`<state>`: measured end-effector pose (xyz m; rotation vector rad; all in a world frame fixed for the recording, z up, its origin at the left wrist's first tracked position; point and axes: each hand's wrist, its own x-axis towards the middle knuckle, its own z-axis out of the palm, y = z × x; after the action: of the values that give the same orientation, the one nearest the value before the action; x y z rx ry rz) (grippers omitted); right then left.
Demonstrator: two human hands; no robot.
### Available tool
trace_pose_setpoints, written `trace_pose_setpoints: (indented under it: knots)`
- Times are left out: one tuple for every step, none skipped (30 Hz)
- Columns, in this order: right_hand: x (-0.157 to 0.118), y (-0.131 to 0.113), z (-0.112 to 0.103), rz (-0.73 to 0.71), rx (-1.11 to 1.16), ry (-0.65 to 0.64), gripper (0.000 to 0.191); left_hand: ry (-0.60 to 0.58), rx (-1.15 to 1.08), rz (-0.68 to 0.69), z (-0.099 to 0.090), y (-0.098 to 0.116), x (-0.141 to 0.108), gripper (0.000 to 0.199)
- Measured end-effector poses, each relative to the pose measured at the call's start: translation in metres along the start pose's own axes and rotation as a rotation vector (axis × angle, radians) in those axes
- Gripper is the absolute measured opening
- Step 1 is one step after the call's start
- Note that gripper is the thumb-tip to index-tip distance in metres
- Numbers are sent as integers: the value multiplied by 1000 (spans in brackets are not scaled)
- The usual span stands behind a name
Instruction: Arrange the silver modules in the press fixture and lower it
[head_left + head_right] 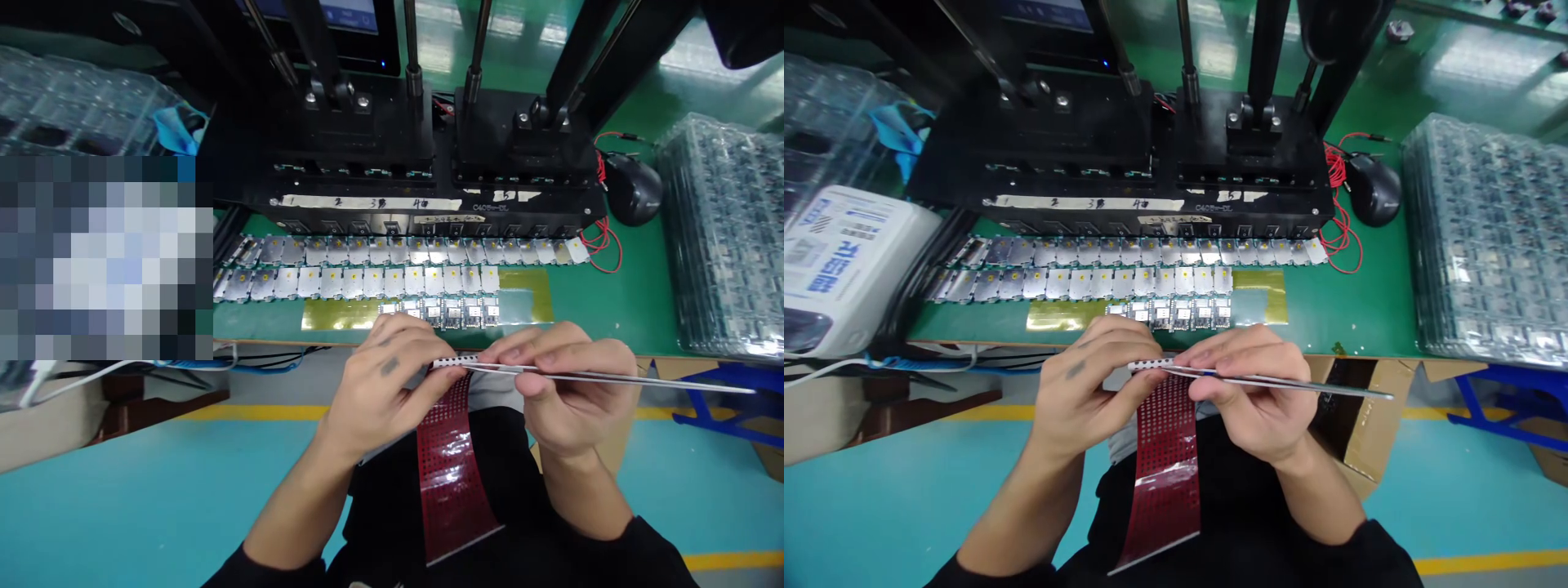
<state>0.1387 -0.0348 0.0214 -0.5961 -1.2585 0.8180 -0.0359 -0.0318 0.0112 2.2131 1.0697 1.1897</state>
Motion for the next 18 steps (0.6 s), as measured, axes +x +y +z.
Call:
trace_pose_setpoints:
  knots:
    - [0,0,0,-1,-1,-1,21,0,-3,-4,0,0,0,2]
    - [0,0,-1,-6,-4,-2,21,-2,-5,-8,0,1,1,2]
    - [1,0,-1,-11,-13,-3,21,-2,-6,-8,1,1,1,2]
    - [1,1,-1,-14,-27,-3,21,-2,-5,-8,1,1,1,2]
    - [1,1,-1,-16,-42,2,21,-2,-3,-10,1,1,1,2]
    - [1,2,-1,-15,-57,7,21,-2,-1,-13,1,1,2,2]
    - [1,2,-1,-13,-69,12,21,-1,1,-17,1,1,2,3]
    - [1,3,-1,-13,-71,15,20,-1,1,-24,1,1,2,3]
    - [0,4,-1,-10,-64,17,20,-2,-1,-30,1,1,1,4]
    - [-1,4,-1,-7,-50,17,20,-4,-4,-35,2,1,1,4]
    - [-2,4,0,3,-37,16,20,-6,-7,-35,2,1,1,3]
    - [-3,5,0,14,-26,15,19,-9,-6,-36,2,1,1,2]
    - [-3,5,-1,28,-18,16,18,-12,-4,-36,2,1,1,2]
    - [-2,6,-1,42,-15,22,17,-13,2,-38,3,0,1,1]
    - [-1,6,-3,47,-16,33,15,-15,11,-40,3,0,1,1]
    - [2,8,-5,48,-22,54,14,-17,28,-40,4,-1,2,1]
    - [6,10,-8,55,-41,81,13,-25,57,-32,5,-2,3,2]
    - [11,12,-12,74,-75,106,12,-43,95,-11,6,-3,4,5]
